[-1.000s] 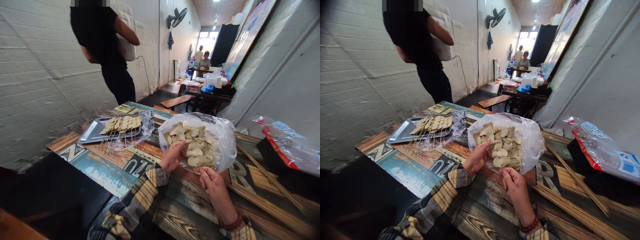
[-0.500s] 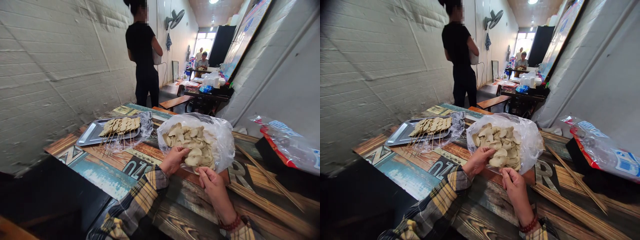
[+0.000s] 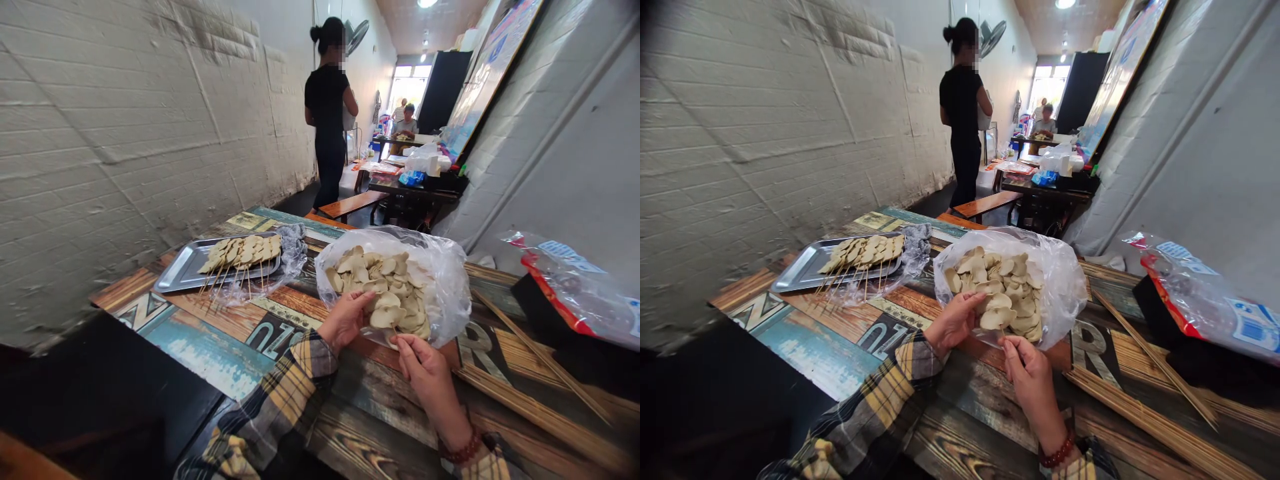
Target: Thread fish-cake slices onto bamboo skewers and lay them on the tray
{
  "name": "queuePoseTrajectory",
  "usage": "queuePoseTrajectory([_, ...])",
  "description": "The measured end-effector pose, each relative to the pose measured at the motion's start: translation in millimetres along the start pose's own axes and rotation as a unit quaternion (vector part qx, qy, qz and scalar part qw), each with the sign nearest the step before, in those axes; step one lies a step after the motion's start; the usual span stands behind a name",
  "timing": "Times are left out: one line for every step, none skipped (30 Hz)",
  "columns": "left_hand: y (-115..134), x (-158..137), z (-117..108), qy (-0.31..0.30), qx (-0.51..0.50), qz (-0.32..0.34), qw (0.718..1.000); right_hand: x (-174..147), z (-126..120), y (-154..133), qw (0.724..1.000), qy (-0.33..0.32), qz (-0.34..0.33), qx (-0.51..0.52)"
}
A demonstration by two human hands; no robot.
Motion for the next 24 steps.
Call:
queuePoseTrajectory([-1.0,-0.2,1.0,-0.009,0.0,-0.004,1.0,0.2,-0.1,-0.5,1.0,0.003,0.0,0.005])
queuePoseTrajectory([-2.2,-0.6,2.3,-0.02,0.001,-0.009,1.0,0.4,-0.1,-1.1,1.0,0.005,0.0,0.011])
queuePoseTrajectory([-3.4,-1.0,3.8,-0.032,0.003,-0.013,0.999,0.5,0.0,-1.6,1.0,0.006,0.0,0.016])
queuePoseTrajectory([-4.7,-1.4,5.2,-0.041,0.005,-0.014,0.999,0.6,0.0,-1.9,1.0,0.007,0.001,0.02])
queuePoseTrajectory([-5.7,-1.7,6.5,-0.045,0.005,-0.012,0.999,0.7,0.2,-2.0,1.0,0.008,0.003,0.022])
queuePoseTrajectory([-6.5,-1.9,7.5,-0.044,0.004,-0.006,0.999,0.7,0.4,-1.9,1.0,0.008,0.005,0.024])
queuePoseTrajectory([-7.0,-2.0,8.3,-0.041,0.002,0.002,0.999,0.6,0.8,-1.6,1.0,0.007,0.006,0.026])
queuePoseTrajectory([-7.3,-1.9,9.0,-0.036,-0.002,0.012,0.999,0.6,1.1,-1.1,1.0,0.008,0.007,0.026])
queuePoseTrajectory([-7.3,-1.9,9.6,-0.031,-0.007,0.021,0.999,0.7,1.4,-0.4,1.0,0.008,0.007,0.026])
queuePoseTrajectory([-7.3,-1.8,10.1,-0.027,-0.013,0.028,0.999,0.7,1.7,0.6,1.0,0.008,0.007,0.026])
queuePoseTrajectory([-7.2,-1.7,10.5,-0.023,-0.018,0.03,0.999,0.9,2.0,1.6,1.0,0.009,0.007,0.025])
queuePoseTrajectory([-7.2,-1.6,10.6,-0.017,-0.024,0.029,0.999,1.0,2.2,2.7,1.0,0.008,0.006,0.023])
queuePoseTrajectory([-7.2,-1.6,10.5,-0.008,-0.028,0.026,0.999,1.2,2.5,3.6,1.0,0.007,0.005,0.02])
queuePoseTrajectory([-7.2,-1.5,10.0,0.003,-0.032,0.022,0.999,1.3,2.8,4.4,1.0,0.004,0.004,0.017])
queuePoseTrajectory([-7.1,-1.5,9.5,0.014,-0.036,0.02,0.999,1.3,3.1,5.1,1.0,0.001,0.002,0.014])
queuePoseTrajectory([-6.9,-1.5,8.9,0.023,-0.038,0.021,0.999,1.3,3.3,5.5,1.0,-0.002,0.001,0.012])
queuePoseTrajectory([-6.8,-1.5,8.3,0.03,-0.039,0.024,0.998,1.2,3.6,5.8,1.0,-0.005,0.0,0.01])
queuePoseTrajectory([-6.7,-1.3,8.0,0.034,-0.04,0.029,0.998,1.1,3.9,6.0,1.0,-0.007,0.0,0.009])
queuePoseTrajectory([-6.9,-1.2,7.9,0.035,-0.04,0.034,0.998,1.0,4.2,6.2,1.0,-0.008,0.001,0.008])
queuePoseTrajectory([-7.2,-0.9,8.0,0.035,-0.04,0.038,0.998,0.8,4.4,6.3,1.0,-0.008,0.002,0.006])
queuePoseTrajectory([-7.7,-0.7,8.2,0.035,-0.041,0.041,0.998,0.6,4.6,6.5,1.0,-0.009,0.003,0.002])
queuePoseTrajectory([-8.5,-0.4,8.4,0.034,-0.042,0.043,0.998,0.5,4.6,6.7,1.0,-0.007,0.004,-0.003])
queuePoseTrajectory([-9.4,-0.1,8.6,0.035,-0.042,0.044,0.998,0.3,4.7,7.0,1.0,-0.006,0.006,-0.01])
queuePoseTrajectory([-10.3,0.2,8.7,0.036,-0.041,0.044,0.998,0.2,4.8,7.2,1.0,-0.005,0.006,-0.017])
Point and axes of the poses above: each hand's wrist, its own x-axis towards the middle knuckle, its own z-axis out of the palm, y = z × x, the point moved 3 cm from there along x, towards the middle knuckle, and after that the axes turned 2 degrees about -z, right-handed, at the moved point
